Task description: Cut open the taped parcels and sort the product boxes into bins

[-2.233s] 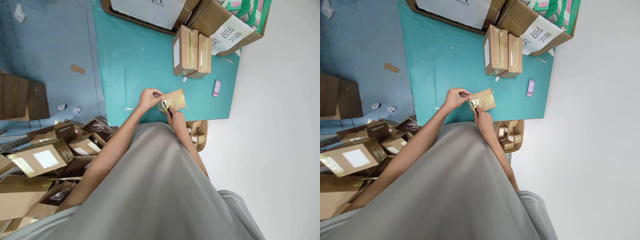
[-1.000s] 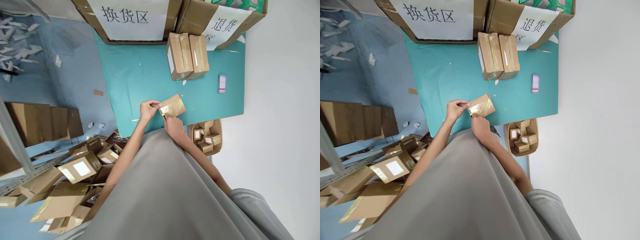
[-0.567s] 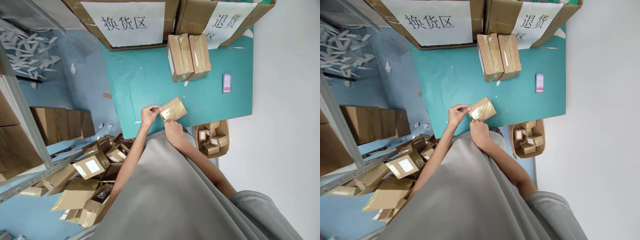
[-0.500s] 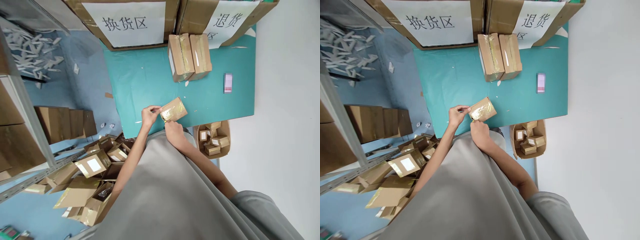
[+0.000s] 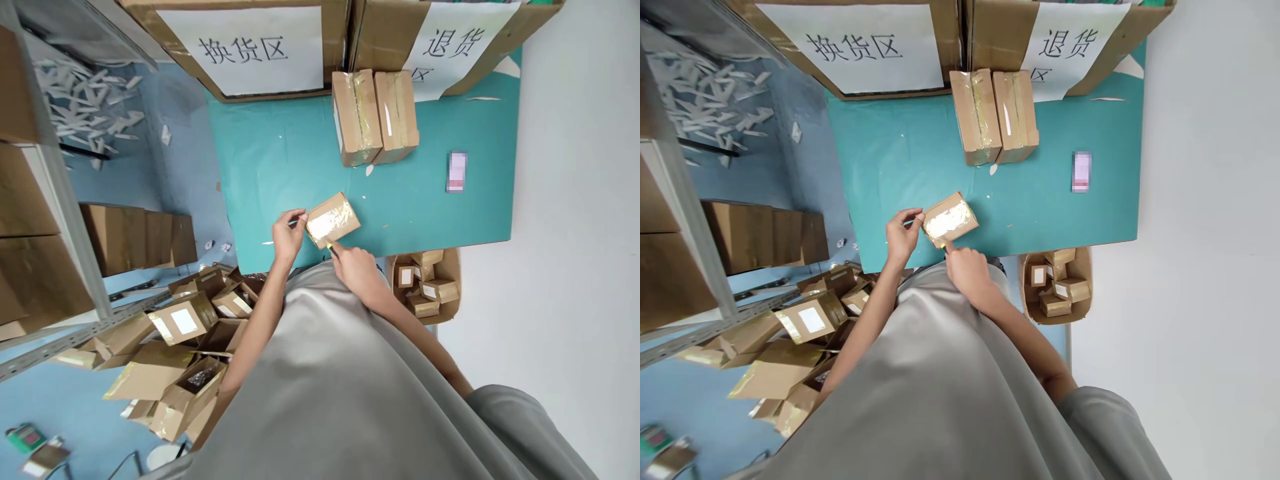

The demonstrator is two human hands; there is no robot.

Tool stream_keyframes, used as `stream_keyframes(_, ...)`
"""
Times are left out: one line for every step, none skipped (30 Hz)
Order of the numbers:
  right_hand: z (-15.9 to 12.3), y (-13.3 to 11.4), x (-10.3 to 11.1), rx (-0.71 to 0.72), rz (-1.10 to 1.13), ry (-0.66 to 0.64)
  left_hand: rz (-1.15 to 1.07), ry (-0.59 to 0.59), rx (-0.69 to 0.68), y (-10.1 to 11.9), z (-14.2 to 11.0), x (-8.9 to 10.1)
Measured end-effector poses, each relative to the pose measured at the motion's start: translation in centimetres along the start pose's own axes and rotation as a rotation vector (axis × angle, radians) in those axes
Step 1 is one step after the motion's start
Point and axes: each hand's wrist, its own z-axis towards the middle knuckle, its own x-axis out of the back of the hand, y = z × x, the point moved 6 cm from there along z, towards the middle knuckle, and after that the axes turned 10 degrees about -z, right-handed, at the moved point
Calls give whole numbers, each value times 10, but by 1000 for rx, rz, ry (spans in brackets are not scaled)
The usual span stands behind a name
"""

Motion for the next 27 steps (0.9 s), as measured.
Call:
stream_keyframes(1, 17, 3, -35, 38, 79, 39, -2, -64, 9, -3, -4)
stream_keyframes(5, 36, 7, -78, 87, 177, 84, -17, -134, 19, -6, -11)
stream_keyframes(10, 55, 10, -118, 143, 274, 129, -46, -203, 29, -10, -20)
stream_keyframes(16, 72, 11, -149, 201, 352, 171, -90, -264, 39, -15, -31)
stream_keyframes(24, 88, 9, -164, 266, 397, 205, -143, -313, 47, -19, -44)
stream_keyframes(33, 99, 5, -162, 336, 398, 232, -201, -347, 54, -23, -57)
stream_keyframes(41, 107, -1, -150, 405, 373, 253, -253, -369, 58, -26, -70)
stream_keyframes(48, 112, -7, -133, 464, 333, 270, -296, -379, 60, -28, -80)
stream_keyframes(53, 114, -12, -118, 503, 293, 283, -327, -382, 60, -30, -88)
stream_keyframes(55, 114, -16, -106, 520, 266, 292, -349, -382, 59, -31, -94)
stream_keyframes(55, 113, -18, -97, 513, 255, 297, -364, -383, 57, -31, -97)
stream_keyframes(53, 111, -18, -90, 488, 253, 299, -375, -386, 55, -31, -99)
stream_keyframes(51, 109, -16, -83, 451, 256, 298, -383, -391, 53, -31, -99)
stream_keyframes(49, 107, -14, -75, 408, 257, 294, -388, -395, 51, -31, -99)
stream_keyframes(46, 105, -12, -68, 361, 255, 286, -390, -395, 50, -31, -98)
stream_keyframes(45, 103, -8, -66, 314, 249, 274, -390, -389, 50, -31, -97)
stream_keyframes(44, 101, -5, -67, 267, 237, 256, -387, -377, 50, -30, -97)
stream_keyframes(44, 99, -1, -73, 222, 220, 233, -384, -362, 51, -30, -96)
stream_keyframes(45, 96, 3, -83, 180, 201, 206, -379, -344, 51, -30, -96)
stream_keyframes(46, 94, 7, -96, 140, 181, 179, -373, -326, 52, -29, -96)
stream_keyframes(48, 90, 11, -106, 103, 160, 154, -368, -310, 53, -29, -96)
stream_keyframes(50, 86, 16, -117, 67, 140, 135, -365, -297, 53, -29, -96)
stream_keyframes(52, 81, 21, -128, 32, 121, 122, -364, -288, 53, -29, -96)
stream_keyframes(54, 76, 25, -140, -1, 102, 117, -363, -283, 53, -29, -97)
stream_keyframes(56, 71, 29, -153, -30, 83, 116, -362, -281, 53, -28, -97)
stream_keyframes(56, 67, 33, -166, -55, 68, 120, -362, -282, 53, -28, -97)
stream_keyframes(55, 63, 35, -178, -76, 55, 126, -364, -285, 52, -28, -97)
